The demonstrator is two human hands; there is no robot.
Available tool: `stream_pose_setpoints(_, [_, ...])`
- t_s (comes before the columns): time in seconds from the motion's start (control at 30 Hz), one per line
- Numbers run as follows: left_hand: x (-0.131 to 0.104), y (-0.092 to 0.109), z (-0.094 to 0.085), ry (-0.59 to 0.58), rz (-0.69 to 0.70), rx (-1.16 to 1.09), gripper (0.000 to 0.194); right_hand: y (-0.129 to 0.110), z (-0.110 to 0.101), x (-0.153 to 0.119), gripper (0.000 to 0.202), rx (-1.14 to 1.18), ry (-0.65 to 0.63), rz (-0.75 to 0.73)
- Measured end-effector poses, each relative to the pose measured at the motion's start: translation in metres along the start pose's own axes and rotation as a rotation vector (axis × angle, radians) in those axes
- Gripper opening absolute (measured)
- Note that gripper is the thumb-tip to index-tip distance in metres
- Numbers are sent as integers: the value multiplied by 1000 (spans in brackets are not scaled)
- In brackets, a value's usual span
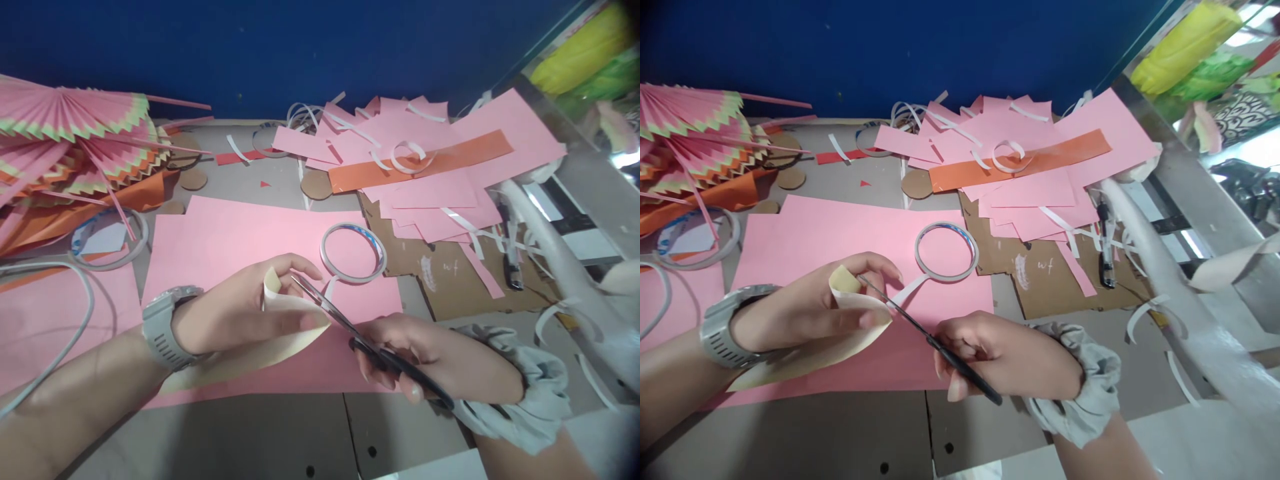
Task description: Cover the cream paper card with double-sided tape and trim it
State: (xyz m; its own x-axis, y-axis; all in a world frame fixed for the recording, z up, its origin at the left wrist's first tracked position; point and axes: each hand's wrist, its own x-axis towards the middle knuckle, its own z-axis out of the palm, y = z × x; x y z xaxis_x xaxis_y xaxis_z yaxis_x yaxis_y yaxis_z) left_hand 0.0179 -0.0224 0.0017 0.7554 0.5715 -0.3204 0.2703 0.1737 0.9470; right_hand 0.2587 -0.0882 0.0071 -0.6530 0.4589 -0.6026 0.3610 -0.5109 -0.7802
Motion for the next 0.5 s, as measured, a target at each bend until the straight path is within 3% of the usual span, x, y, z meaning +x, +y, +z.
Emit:
stream_pose_setpoints(0.13, [0,3,1,10,-35,7,29,-1,1,0,25,-31,-8,7])
stream_pose_setpoints(0.5, [-1,-2,2,33,58,47,25,-2,-1,0,41,-206,-13,-66])
